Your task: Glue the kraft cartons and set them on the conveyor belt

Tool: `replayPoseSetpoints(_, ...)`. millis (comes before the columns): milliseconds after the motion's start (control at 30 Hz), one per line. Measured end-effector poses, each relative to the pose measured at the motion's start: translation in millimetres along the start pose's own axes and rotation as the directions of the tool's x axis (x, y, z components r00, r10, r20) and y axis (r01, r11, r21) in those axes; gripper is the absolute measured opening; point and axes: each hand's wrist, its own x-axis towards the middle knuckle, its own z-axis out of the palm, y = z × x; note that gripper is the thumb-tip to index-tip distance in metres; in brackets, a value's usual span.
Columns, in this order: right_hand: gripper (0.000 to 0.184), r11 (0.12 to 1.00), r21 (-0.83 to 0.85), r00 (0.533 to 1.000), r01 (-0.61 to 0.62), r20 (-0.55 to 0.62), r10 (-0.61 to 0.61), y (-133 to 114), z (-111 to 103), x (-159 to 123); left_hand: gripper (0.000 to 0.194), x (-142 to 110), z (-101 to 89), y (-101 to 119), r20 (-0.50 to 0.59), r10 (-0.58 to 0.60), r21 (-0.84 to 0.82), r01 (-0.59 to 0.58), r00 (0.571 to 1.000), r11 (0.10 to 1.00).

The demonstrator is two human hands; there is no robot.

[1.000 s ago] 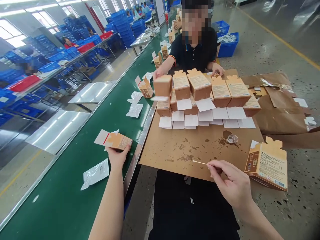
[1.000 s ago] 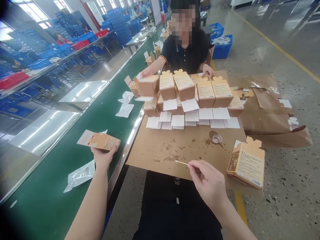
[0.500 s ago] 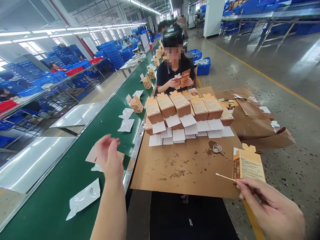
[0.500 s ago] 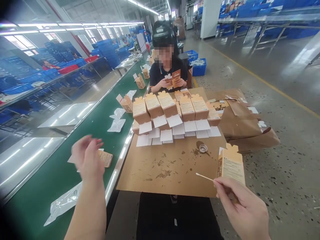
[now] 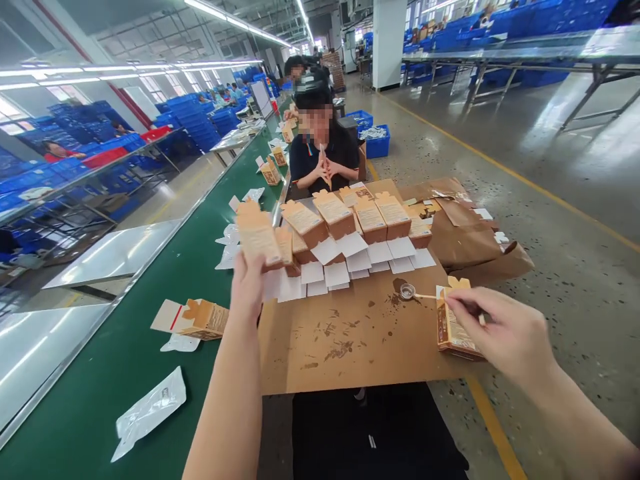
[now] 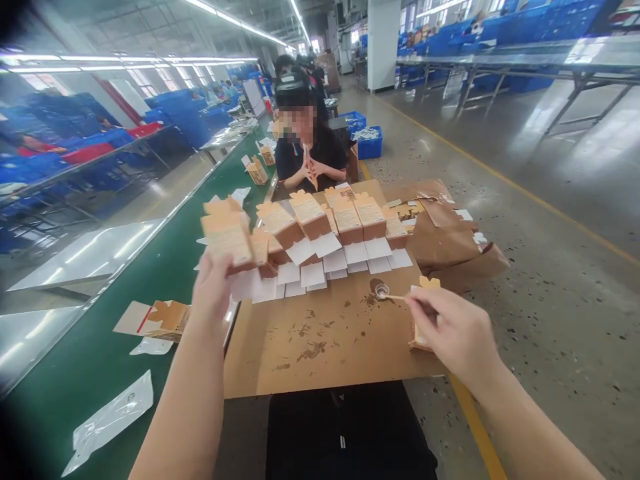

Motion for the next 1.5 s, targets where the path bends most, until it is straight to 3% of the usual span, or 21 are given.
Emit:
replayPoseSetpoints(67,0.028,0.999,-0.036,0.984,-0.035,0.171,0.04,10.2,11.9,17.7,0.057,-40.0,-24.9,1.5,0.001,-0.073,-0.201,0.071,0.997,0.977)
replayPoseSetpoints(167,0.03,0.989,-0.127,0.899,-0.074,0.422,0.121,24.4,35.3,36.8,0.068,-104.7,-51.5,-7.5,0.157,-0.241,-0.304,0.279,0.958,0.911)
replayPoseSetpoints(267,0.028,0.977,-0.205,0.834,-0.056,0.529,0.159,34.4,58.2,44.9,0.079,-157.2,-53.2,-31.0,0.242,-0.412,-0.212,0.462,0.879,0.861)
replayPoseSetpoints(367,0.029,0.97,-0.24,0.801,-0.033,0.574,0.169,42.0,70.8,48.1,0.086,-181.6,-40.4,-56.1,0.25,-0.441,-0.111,0.478,0.862,0.871)
replayPoseSetpoints(500,0.028,0.968,-0.249,0.792,-0.016,0.588,0.165,42.7,63.1,45.7,0.092,-178.8,-32.1,-76.3,0.297,-0.393,-0.027,0.419,0.87,0.907)
replayPoseSetpoints(567,0.028,0.981,-0.193,0.831,-0.024,0.541,0.127,31.2,55.7,35.4,0.094,-174.0,-33.0,-82.0,0.332,-0.387,-0.012,0.415,0.86,0.91)
replayPoseSetpoints(667,0.024,0.998,0.056,0.903,-0.034,0.43,0.007,-4.9,57.6,4.7,0.098,-171.4,-33.7,-86.5,0.32,-0.372,-0.013,0.397,0.871,0.918)
replayPoseSetpoints(733,0.023,0.974,0.224,0.899,-0.033,0.432,-0.069,-33.9,72.4,-20.7,0.096,-171.6,-32.9,-85.7,0.305,-0.359,0.001,0.376,0.882,0.927)
replayPoseSetpoints(833,0.024,0.946,0.318,0.882,-0.059,0.46,-0.1,-65.6,106.7,-51.8,0.092,-170.7,-31.1,-79.8,0.327,-0.364,0.039,0.372,0.872,0.927)
replayPoseSetpoints(933,0.024,0.942,0.33,0.869,-0.061,0.482,-0.113,-75.3,134.2,-66.9,0.09,-168.2,-29.7,-75.6,0.343,-0.367,0.053,0.372,0.865,0.927)
replayPoseSetpoints(1033,0.027,0.943,0.329,0.863,-0.056,0.49,-0.12,-72.8,141.8,-69.4,0.089,-168.5,-29.2,-77.8,0.331,-0.339,0.056,0.341,0.88,0.939)
replayPoseSetpoints(1233,0.026,0.945,0.323,0.914,-0.059,0.397,-0.079,-63.4,109.2,-63.5,0.079,-188.0,-29.5,-75.3,0.319,-0.297,0.178,0.251,0.9,0.952)
replayPoseSetpoints(1400,0.024,0.949,0.305,0.939,-0.074,0.341,-0.037,-61.2,76.5,-65.1,0.052,-201.8,-26.8,-58.4,0.355,-0.179,0.379,0.033,0.918,0.925)
replayPoseSetpoints(1500,0.023,0.948,0.314,0.951,-0.059,0.306,-0.043,-64.0,65.5,-69.5,0.045,-201.1,-27.3,-53.6,0.381,-0.15,0.444,-0.038,0.912,0.895)
